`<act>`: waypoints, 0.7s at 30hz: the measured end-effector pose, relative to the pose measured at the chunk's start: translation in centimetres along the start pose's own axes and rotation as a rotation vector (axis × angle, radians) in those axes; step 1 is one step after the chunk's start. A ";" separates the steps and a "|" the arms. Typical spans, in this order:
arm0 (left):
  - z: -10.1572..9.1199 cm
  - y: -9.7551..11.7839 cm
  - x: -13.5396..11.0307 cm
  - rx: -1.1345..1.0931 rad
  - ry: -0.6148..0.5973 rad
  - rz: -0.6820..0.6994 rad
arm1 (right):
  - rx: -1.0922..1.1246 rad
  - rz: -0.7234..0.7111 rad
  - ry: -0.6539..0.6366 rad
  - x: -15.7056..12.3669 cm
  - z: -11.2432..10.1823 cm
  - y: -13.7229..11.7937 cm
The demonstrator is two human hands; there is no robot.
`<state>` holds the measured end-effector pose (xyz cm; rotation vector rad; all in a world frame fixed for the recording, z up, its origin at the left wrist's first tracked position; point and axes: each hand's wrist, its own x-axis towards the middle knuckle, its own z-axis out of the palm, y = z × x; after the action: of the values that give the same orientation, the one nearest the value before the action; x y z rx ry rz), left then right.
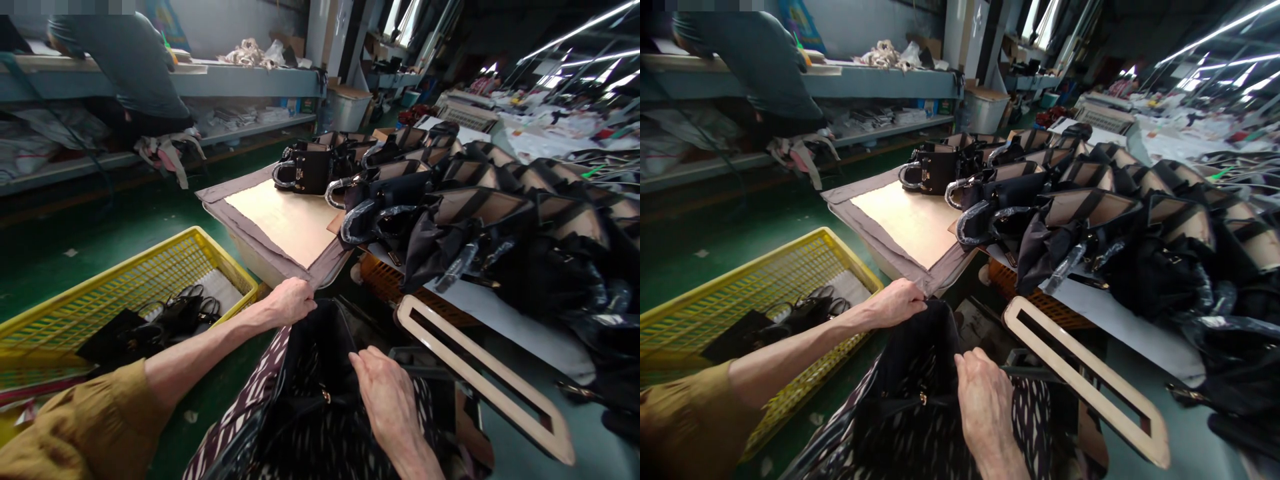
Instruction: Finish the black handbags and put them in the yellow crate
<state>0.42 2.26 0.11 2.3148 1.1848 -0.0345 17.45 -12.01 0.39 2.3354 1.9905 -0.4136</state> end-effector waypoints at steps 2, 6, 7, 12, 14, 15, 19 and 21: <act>0.1 -0.2 0.1 -0.013 -0.008 -0.007 | -0.018 0.009 0.012 0.1 0.1 -0.1; 0.1 -0.5 0.3 -0.026 -0.013 -0.014 | -0.111 0.010 0.046 1.2 0.1 -0.7; 0.1 -0.5 0.2 -0.028 -0.013 -0.011 | -0.129 0.010 0.043 1.8 0.0 -1.0; -0.2 -0.4 -0.1 -0.044 -0.030 0.000 | -0.118 -0.004 -0.014 5.7 -0.9 -2.6; -0.3 -0.4 -0.2 -0.055 -0.037 0.004 | -0.105 -0.074 -0.019 7.2 -1.4 -3.0; -0.3 -0.4 -0.2 -0.058 -0.038 0.007 | -0.097 -0.119 -0.025 7.9 -1.6 -3.1; -0.2 -0.9 -0.2 -0.051 -0.020 0.014 | -0.088 -0.285 -0.062 9.4 -2.2 -3.4; -0.4 -1.0 -0.2 -0.056 -0.029 0.021 | -0.100 -0.309 -0.064 9.5 -2.3 -3.4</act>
<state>-0.54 2.80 0.09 2.2704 1.1324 -0.0274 15.83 -1.81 0.86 1.9358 2.2888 -0.3846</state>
